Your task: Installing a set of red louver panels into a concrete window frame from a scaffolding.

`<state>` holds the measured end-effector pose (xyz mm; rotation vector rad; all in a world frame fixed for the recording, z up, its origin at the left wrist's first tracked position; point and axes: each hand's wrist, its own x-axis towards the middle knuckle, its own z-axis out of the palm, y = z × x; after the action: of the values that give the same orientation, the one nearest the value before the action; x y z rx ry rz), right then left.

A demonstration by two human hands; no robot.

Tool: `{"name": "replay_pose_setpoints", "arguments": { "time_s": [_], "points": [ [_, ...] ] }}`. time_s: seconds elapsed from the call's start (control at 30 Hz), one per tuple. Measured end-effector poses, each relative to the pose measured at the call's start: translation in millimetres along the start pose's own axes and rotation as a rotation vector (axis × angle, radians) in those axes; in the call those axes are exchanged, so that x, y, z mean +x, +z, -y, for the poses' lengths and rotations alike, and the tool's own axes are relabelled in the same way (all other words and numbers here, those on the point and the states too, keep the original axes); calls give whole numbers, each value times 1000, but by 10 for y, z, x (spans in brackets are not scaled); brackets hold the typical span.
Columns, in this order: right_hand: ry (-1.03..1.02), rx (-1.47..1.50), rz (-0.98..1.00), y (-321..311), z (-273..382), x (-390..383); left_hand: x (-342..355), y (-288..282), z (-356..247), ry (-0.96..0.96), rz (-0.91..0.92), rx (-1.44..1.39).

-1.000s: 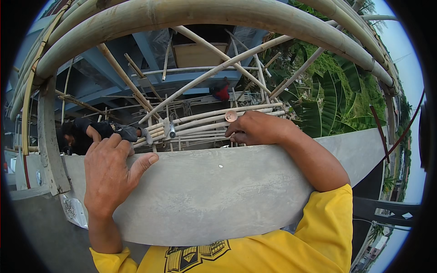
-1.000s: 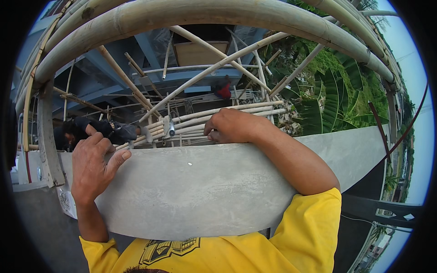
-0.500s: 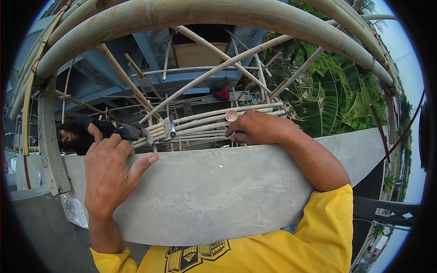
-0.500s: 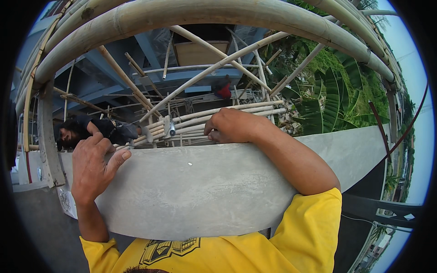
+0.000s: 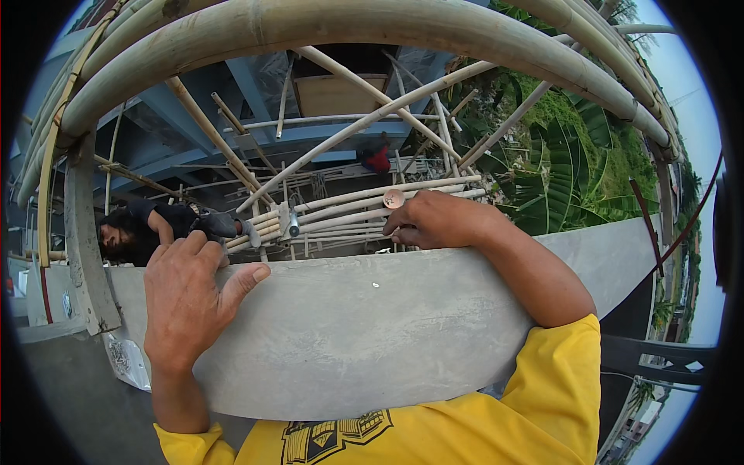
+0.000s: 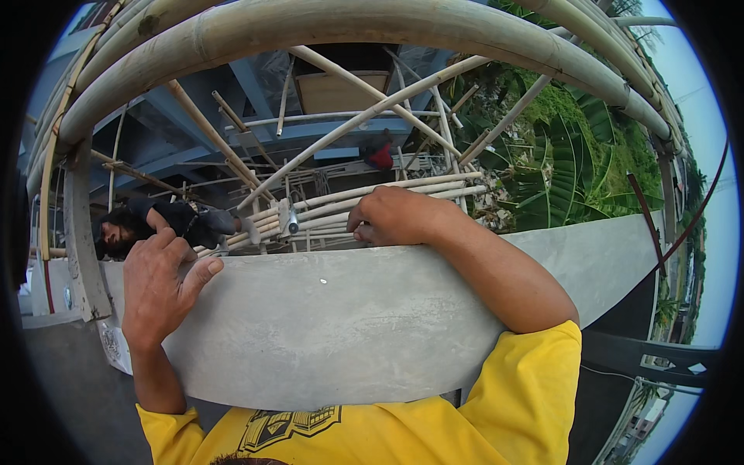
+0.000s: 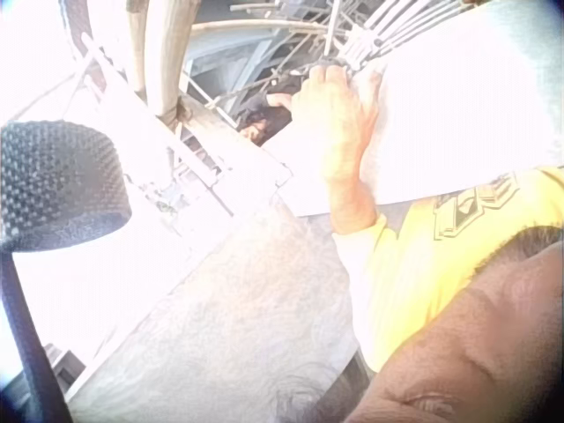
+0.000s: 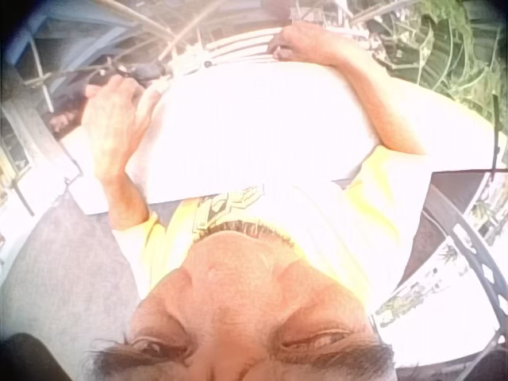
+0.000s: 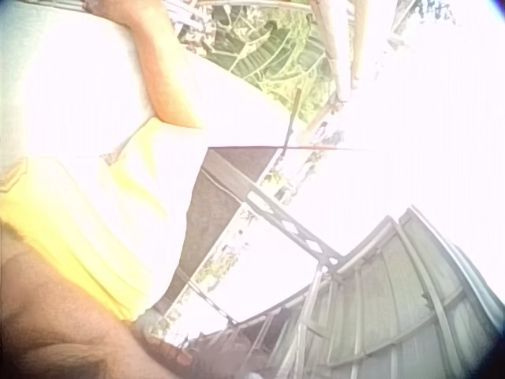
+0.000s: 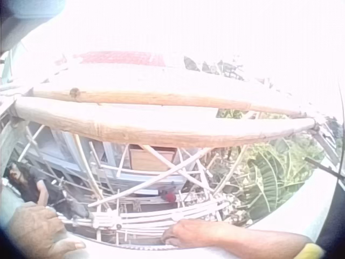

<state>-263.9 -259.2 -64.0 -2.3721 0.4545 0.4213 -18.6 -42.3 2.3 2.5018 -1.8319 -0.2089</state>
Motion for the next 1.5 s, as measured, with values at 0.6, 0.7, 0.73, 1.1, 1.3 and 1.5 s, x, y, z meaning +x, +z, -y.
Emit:
{"name": "replay_pose_setpoints", "arguments": {
  "time_s": [0.6, 0.7, 0.73, 1.1, 1.3, 1.5],
  "points": [
    [12, -15, -29, 53, -104, 39, 35, -35, -80, 87, -78, 12],
    [12, -57, -16, 57, -101, 41, 19, -23, -49, 107, -92, 14],
    [-9, -52, -30, 76, -119, 54, 18, -28, -52, 96, -86, 13],
    [20, -41, -25, 74, -96, 83, 4, -22, -56, 95, -112, 9],
    [22, -47, -9, 55, -98, 78, 27, -41, -90, 94, -95, -11],
    [29, -60, -12, 31, -70, 83, 25, -25, -55, 62, -86, -11]
  ]
}}
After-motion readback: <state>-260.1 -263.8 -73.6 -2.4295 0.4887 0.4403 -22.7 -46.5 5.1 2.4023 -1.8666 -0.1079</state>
